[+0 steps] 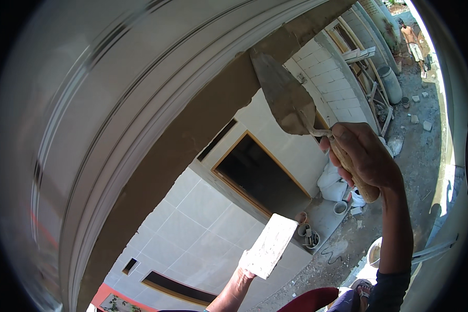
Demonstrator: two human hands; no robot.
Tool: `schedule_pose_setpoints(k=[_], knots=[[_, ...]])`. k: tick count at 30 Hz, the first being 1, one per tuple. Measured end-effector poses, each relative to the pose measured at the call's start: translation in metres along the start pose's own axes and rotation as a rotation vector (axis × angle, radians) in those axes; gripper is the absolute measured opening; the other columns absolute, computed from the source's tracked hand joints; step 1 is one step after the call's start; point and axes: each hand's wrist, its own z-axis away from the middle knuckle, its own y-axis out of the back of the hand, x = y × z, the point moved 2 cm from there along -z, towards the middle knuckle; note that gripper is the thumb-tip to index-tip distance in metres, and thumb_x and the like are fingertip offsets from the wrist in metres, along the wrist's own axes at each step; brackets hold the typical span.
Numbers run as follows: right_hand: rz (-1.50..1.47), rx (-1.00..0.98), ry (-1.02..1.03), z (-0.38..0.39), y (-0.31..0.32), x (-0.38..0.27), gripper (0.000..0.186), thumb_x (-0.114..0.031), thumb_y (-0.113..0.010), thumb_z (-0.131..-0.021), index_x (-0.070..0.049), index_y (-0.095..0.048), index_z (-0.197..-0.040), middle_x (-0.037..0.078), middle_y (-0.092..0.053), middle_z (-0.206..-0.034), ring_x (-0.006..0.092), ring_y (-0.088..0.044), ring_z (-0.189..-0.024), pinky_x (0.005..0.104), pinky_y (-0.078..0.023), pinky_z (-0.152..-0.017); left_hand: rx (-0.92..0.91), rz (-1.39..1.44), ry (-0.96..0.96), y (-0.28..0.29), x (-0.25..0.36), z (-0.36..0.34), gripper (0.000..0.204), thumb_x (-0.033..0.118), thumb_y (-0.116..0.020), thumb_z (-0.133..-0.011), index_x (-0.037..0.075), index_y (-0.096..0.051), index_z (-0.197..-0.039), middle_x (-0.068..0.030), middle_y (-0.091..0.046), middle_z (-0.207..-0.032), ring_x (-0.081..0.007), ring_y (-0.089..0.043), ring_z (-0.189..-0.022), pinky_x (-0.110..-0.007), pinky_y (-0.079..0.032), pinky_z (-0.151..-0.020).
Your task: The person applies mortar to an overhead wall section using a trowel and a small board, scoops additional mortar from a bucket with the trowel, and smooths the mortar along the surface.
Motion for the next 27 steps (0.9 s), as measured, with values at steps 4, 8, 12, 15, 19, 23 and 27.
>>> schedule_pose_setpoints(k=[4, 8, 12, 15, 19, 23, 27], knots=[[0.317, -0.230, 0.336, 0.032, -0.051, -0.007, 0.024, -0.023, -0.048, -0.101, -0.001, -0.056, -0.095, 0.008, -0.056, -0.071, 0.0169, -0.057, -0.053, 0.0326, -0.049, -0.052, 0.042, -0.089, -0.029, 0.011, 0.003, 0.003, 0.068, 0.035, -0.043, -0.090, 0.005, -0.032, -0.150, -0.0291, -0.040, -0.145, -0.0560, -0.046, -0.121, -0.065, -0.049, -0.085], [0.333, -0.354, 0.538, 0.057, -0.091, -0.010, 0.019, -0.015, -0.052, -0.099, 0.001, -0.055, -0.090, 0.011, -0.053, -0.063, 0.0266, -0.058, -0.052, 0.0395, -0.049, -0.052, -0.033, -0.075, 0.011, 0.010, 0.002, 0.003, 0.063, 0.032, -0.039, -0.093, 0.005, -0.033, -0.149, -0.0282, -0.041, -0.145, -0.0550, -0.048, -0.121, -0.065, -0.048, -0.088], [0.506, -0.198, 0.497, 0.047, -0.072, -0.004, 0.019, -0.015, -0.050, -0.100, 0.001, -0.055, -0.091, 0.012, -0.055, -0.065, 0.0252, -0.057, -0.051, 0.0417, -0.046, -0.051, -0.099, -0.069, 0.081, 0.002, -0.002, -0.002, 0.058, 0.030, -0.036, -0.096, 0.004, -0.035, -0.148, -0.0272, -0.043, -0.144, -0.0540, -0.049, -0.121, -0.065, -0.047, -0.092], [0.562, 0.099, 0.731, 0.017, -0.037, -0.001, 0.033, -0.025, -0.039, -0.104, -0.002, -0.058, -0.091, 0.007, -0.054, -0.063, 0.0181, -0.054, -0.049, 0.0331, -0.043, -0.048, -0.124, -0.043, 0.143, -0.007, -0.005, -0.004, 0.058, 0.030, -0.036, -0.097, 0.003, -0.036, -0.148, -0.0282, -0.044, -0.143, -0.0553, -0.050, -0.120, -0.066, -0.047, -0.090], [0.244, 0.158, 0.099, -0.011, 0.021, 0.012, 0.047, -0.041, -0.040, -0.103, -0.001, -0.059, -0.090, 0.002, -0.050, -0.060, 0.0080, -0.045, -0.043, 0.0260, -0.037, -0.039, -0.097, 0.002, 0.173, -0.012, -0.007, -0.004, 0.058, 0.032, -0.038, -0.096, 0.003, -0.037, -0.146, -0.0312, -0.045, -0.140, -0.0583, -0.051, -0.115, -0.068, -0.048, -0.084], [0.188, 0.321, 0.073, -0.026, 0.051, 0.009, 0.049, -0.046, -0.043, -0.101, -0.001, -0.060, -0.091, 0.001, -0.050, -0.063, 0.0079, -0.046, -0.041, 0.0255, -0.038, -0.037, -0.044, 0.005, 0.184, -0.007, -0.008, -0.006, 0.057, 0.032, -0.039, -0.096, 0.003, -0.039, -0.145, -0.0318, -0.046, -0.138, -0.0568, -0.053, -0.113, -0.066, -0.050, -0.080], [-0.057, 0.230, 0.039, -0.033, 0.063, 0.005, 0.046, -0.044, -0.046, -0.099, -0.001, -0.059, -0.091, 0.002, -0.052, -0.065, 0.0085, -0.049, -0.041, 0.0251, -0.040, -0.035, -0.038, -0.043, 0.163, -0.004, -0.008, -0.007, 0.057, 0.031, -0.043, -0.095, 0.003, -0.040, -0.145, -0.0310, -0.049, -0.136, -0.0550, -0.055, -0.110, -0.062, -0.054, -0.077]])
